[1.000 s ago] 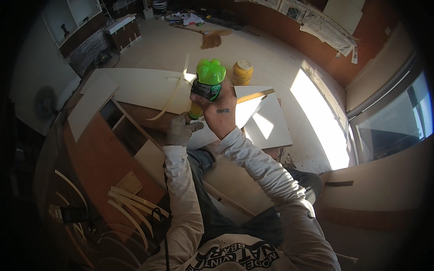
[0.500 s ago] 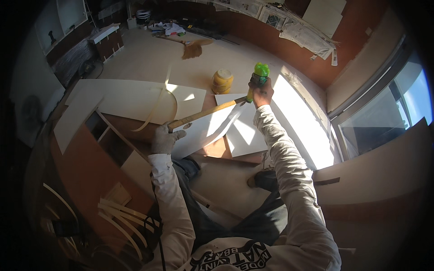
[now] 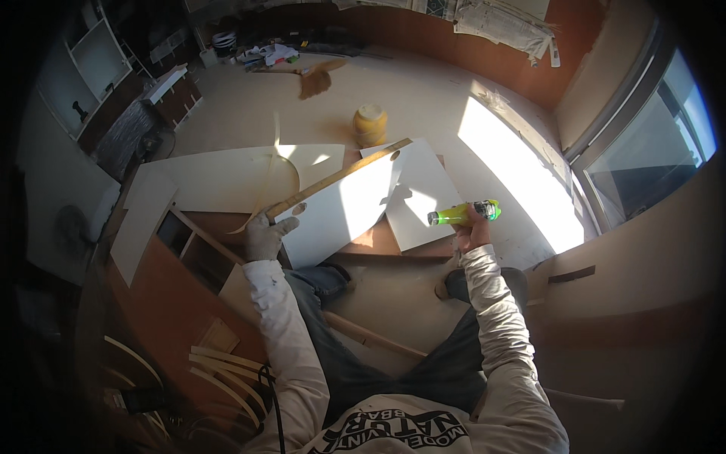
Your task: The person applies glue from a green bottle to the edges of white wooden panels and thin wooden strips. They then press the strips onto the panels to attach them. The person handles multiple panels and strips, working on the floor in a room with other furniture parts.
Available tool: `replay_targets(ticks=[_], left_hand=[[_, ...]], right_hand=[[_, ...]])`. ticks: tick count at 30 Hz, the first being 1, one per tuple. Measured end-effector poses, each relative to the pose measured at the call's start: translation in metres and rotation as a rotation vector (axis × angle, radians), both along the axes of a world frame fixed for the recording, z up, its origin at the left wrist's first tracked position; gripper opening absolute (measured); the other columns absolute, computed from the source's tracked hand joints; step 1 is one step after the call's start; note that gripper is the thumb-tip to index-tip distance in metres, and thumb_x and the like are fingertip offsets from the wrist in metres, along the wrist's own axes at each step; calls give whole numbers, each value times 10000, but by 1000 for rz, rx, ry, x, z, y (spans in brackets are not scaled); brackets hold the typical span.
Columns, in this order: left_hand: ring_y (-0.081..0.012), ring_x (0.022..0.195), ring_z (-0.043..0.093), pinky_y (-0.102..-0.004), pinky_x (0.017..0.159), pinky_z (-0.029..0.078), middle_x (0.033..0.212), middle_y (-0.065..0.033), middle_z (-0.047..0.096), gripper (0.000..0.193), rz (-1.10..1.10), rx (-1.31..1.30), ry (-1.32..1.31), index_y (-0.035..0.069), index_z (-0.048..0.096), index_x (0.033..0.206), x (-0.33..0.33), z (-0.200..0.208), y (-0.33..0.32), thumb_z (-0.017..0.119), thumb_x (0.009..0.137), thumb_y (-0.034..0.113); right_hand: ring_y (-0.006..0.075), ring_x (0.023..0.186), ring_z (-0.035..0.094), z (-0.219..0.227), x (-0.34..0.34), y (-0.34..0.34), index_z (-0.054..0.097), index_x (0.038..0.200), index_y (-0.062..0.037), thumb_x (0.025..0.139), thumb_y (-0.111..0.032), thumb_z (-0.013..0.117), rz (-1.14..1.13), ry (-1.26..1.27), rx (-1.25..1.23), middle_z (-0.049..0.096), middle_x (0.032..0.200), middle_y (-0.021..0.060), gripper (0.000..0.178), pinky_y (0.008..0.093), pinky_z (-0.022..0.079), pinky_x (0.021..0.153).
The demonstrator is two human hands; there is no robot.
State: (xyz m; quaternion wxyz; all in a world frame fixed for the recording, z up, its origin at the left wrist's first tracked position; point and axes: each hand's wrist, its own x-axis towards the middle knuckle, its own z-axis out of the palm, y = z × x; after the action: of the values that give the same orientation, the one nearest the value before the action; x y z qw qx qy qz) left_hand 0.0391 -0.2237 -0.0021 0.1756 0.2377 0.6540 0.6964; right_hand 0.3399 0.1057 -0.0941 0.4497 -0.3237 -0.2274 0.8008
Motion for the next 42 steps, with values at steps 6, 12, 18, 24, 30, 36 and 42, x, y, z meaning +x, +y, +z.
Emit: replay_targets(ticks=[6,12,18,24,30,36,42], left_hand=[[-95,713,491,-228,698,458,819,21,568,439,-23,-185,182,-50,633,1099,-25,26,25,816,707,25],[-120,833,585,-247,765,496,988,-41,633,497,-101,-157,139,-26,588,1180,-44,-15,44,803,733,5],[-147,846,613,-272,823,494,1016,-45,652,466,67,84,132,-34,603,1149,-46,3,70,808,732,3],[-121,737,591,-272,702,486,865,-26,668,382,-50,-208,425,-21,662,1014,-49,97,87,853,706,99],[-151,685,636,-293,656,510,801,-91,693,393,-144,-782,875,-20,669,971,-28,175,101,842,721,228],[-208,638,641,-346,625,512,772,-137,689,407,-91,-835,932,-40,665,927,-65,162,66,849,701,245],[-241,634,646,-364,609,507,726,-155,670,396,-7,-907,731,-55,650,858,-34,159,55,854,680,234]], right_hand=[[322,1035,625,-1,0,8,545,1063,10,960,-122,569,-51,199,-203,611,1092,153,169,491,533,941],[336,1038,624,22,15,28,536,1067,8,939,-120,607,-78,255,-148,624,1067,157,194,514,513,972],[359,1050,621,23,12,30,531,1071,25,932,-131,620,-36,206,-193,624,1068,185,227,515,527,953],[379,1089,603,45,14,38,516,1103,53,945,-129,599,-96,190,-184,607,1130,206,254,522,508,983],[379,1110,585,58,17,39,453,1170,54,948,-110,591,-120,212,-175,575,1154,203,308,533,492,1003],[347,1102,584,44,32,52,457,1160,36,938,-83,596,-28,214,-128,570,1141,179,287,506,500,1001],[356,1074,587,52,27,42,472,1112,33,923,-66,614,-48,246,-145,578,1083,167,256,545,465,1026]])
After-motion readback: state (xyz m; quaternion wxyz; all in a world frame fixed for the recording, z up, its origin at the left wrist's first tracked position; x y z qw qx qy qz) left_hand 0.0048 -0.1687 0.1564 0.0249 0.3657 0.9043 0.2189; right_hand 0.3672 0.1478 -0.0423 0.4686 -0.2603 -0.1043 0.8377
